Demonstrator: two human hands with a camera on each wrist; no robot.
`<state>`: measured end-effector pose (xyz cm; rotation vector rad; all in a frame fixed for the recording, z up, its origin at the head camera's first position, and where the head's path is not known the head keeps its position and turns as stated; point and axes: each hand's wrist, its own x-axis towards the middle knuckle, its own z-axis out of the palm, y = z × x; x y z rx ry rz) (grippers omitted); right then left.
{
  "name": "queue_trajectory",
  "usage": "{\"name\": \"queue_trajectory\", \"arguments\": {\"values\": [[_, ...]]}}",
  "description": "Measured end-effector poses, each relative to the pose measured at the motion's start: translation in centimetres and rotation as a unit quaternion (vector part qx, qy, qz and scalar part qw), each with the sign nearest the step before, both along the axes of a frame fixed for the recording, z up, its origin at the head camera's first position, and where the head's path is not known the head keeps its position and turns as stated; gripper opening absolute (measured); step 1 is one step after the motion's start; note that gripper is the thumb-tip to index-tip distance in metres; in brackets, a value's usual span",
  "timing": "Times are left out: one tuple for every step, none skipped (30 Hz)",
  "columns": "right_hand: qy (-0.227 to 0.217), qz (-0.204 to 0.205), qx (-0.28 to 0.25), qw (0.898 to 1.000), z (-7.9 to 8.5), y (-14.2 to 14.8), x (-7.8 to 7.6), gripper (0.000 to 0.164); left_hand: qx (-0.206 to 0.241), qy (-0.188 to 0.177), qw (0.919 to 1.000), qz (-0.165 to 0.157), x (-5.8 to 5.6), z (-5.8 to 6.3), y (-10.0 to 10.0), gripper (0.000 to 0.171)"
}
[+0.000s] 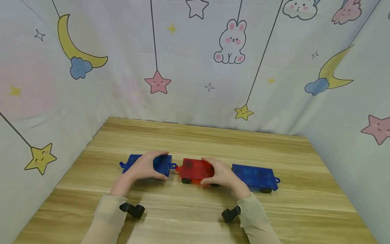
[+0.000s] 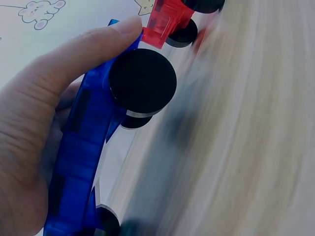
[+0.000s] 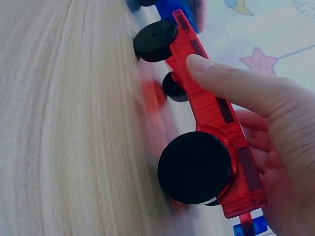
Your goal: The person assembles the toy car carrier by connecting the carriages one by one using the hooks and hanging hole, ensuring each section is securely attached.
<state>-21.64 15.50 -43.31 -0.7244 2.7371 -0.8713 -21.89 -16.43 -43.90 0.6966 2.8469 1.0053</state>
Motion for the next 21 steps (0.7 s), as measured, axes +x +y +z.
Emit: {"name": "queue_trajectory", "arguments": {"values": [[-0.001,-0.002,-0.002,1.0,0.0,-0.01,0.01,0.087,0.0,0.0,1.0,-0.001,-0.01,-0.01,0.02,0.094],[-0.003,-0.003,-0.003,1.0,0.0,-0.01,0.0,0.088,0.0,0.0,1.0,-0.001,-0.03,-0.03,0.03,0.094],[-0.005,-0.005,-0.006,1.0,0.0,-0.02,0.01,0.088,0.001,0.001,1.0,-0.002,-0.06,-0.06,0.05,0.094],[-0.006,-0.007,-0.008,1.0,0.01,-0.03,0.01,0.088,0.002,0.002,1.0,-0.003,-0.08,-0.08,0.06,0.094],[-0.008,-0.008,-0.009,1.0,0.01,-0.03,0.02,0.088,0.002,0.003,1.0,-0.004,-0.1,-0.11,0.06,0.094],[-0.01,-0.01,-0.011,1.0,-0.01,-0.03,0.01,0.088,0.002,0.004,1.0,-0.005,-0.12,-0.14,0.07,0.094],[-0.012,-0.011,-0.012,1.0,-0.01,-0.04,0.0,0.088,0.002,0.004,1.0,-0.005,-0.13,-0.16,0.08,0.094],[-0.014,-0.011,-0.014,1.0,-0.03,-0.03,0.0,0.088,0.001,0.005,1.0,-0.006,-0.13,-0.17,0.1,0.094],[-0.014,-0.012,-0.015,1.0,-0.05,-0.03,-0.01,0.088,0.001,0.005,1.0,-0.006,-0.14,-0.18,0.12,0.094],[-0.014,-0.013,-0.014,1.0,-0.09,-0.03,-0.02,0.089,0.002,0.004,1.0,-0.007,-0.13,-0.17,0.15,0.094],[-0.014,-0.013,-0.013,1.0,-0.13,-0.02,-0.02,0.089,0.002,0.003,1.0,-0.007,-0.12,-0.16,0.19,0.094],[-0.014,-0.013,-0.013,1.0,-0.16,-0.01,-0.04,0.089,0.003,0.002,1.0,-0.007,-0.11,-0.14,0.23,0.094],[-0.014,-0.014,-0.012,1.0,-0.18,0.0,-0.05,0.089,0.003,0.001,1.0,-0.007,-0.09,-0.12,0.27,0.094],[-0.014,-0.014,-0.011,1.0,-0.18,0.01,-0.05,0.089,0.004,-0.001,1.0,-0.006,-0.08,-0.11,0.31,0.094],[-0.014,-0.014,-0.011,1.0,-0.17,0.02,-0.05,0.088,0.004,-0.002,1.0,-0.006,-0.06,-0.1,0.35,0.094],[-0.014,-0.014,-0.01,1.0,-0.16,0.02,-0.04,0.088,0.004,-0.003,1.0,-0.005,-0.05,-0.08,0.38,0.094],[-0.015,-0.013,-0.01,1.0,-0.13,0.03,-0.03,0.088,0.003,-0.004,1.0,-0.004,-0.05,-0.09,0.4,0.094],[-0.016,-0.012,-0.01,1.0,-0.09,0.03,-0.03,0.088,0.002,-0.004,1.0,-0.003,-0.04,-0.1,0.42,0.094],[-0.016,-0.011,-0.009,1.0,-0.06,0.03,-0.01,0.088,0.001,-0.004,1.0,-0.002,-0.04,-0.1,0.43,0.094],[-0.016,-0.011,-0.008,1.0,-0.04,0.02,-0.02,0.088,0.001,-0.004,1.0,-0.001,-0.04,-0.11,0.44,0.094],[-0.015,-0.01,-0.007,1.0,-0.05,0.02,-0.02,0.088,0.0,-0.004,1.0,0.0,-0.05,-0.12,0.44,0.094]]}}
